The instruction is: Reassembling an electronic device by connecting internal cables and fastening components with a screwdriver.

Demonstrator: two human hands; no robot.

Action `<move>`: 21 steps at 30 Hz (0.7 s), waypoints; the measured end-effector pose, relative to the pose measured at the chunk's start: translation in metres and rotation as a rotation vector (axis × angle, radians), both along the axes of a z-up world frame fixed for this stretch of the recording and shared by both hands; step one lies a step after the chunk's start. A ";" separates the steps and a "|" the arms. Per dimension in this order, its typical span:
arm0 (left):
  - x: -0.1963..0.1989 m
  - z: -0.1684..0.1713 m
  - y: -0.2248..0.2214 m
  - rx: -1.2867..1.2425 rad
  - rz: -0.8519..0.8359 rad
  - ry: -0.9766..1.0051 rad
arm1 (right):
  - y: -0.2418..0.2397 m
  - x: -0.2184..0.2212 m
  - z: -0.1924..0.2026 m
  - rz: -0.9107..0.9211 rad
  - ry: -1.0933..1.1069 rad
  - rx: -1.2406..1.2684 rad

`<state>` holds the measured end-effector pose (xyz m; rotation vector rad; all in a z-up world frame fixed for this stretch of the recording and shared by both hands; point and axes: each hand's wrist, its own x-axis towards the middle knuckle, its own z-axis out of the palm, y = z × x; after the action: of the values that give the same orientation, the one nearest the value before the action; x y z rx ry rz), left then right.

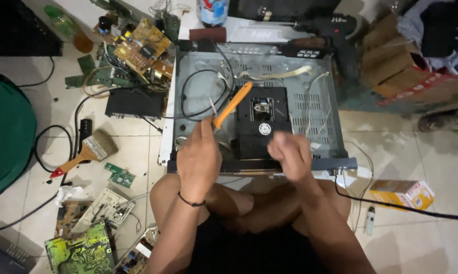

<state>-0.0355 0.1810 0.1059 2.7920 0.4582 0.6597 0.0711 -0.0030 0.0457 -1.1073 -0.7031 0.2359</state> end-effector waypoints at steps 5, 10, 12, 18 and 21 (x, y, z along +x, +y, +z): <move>0.001 -0.002 0.003 0.033 0.014 -0.013 | -0.004 0.019 -0.002 -0.024 0.091 0.107; 0.001 -0.004 0.002 0.007 0.013 -0.005 | -0.001 0.000 0.001 -0.052 -0.204 -0.197; 0.000 -0.005 0.003 0.094 0.023 -0.001 | -0.016 0.007 -0.009 -0.030 0.063 0.068; 0.001 -0.004 0.004 0.059 0.004 -0.006 | 0.004 0.002 -0.005 -0.011 -0.049 -0.057; 0.001 -0.008 0.006 0.063 0.003 0.001 | -0.014 0.007 -0.005 -0.084 0.085 0.089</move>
<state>-0.0344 0.1870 0.0976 2.8514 0.4498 0.6850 0.0779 -0.0173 0.0408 -1.0339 -0.5846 0.1774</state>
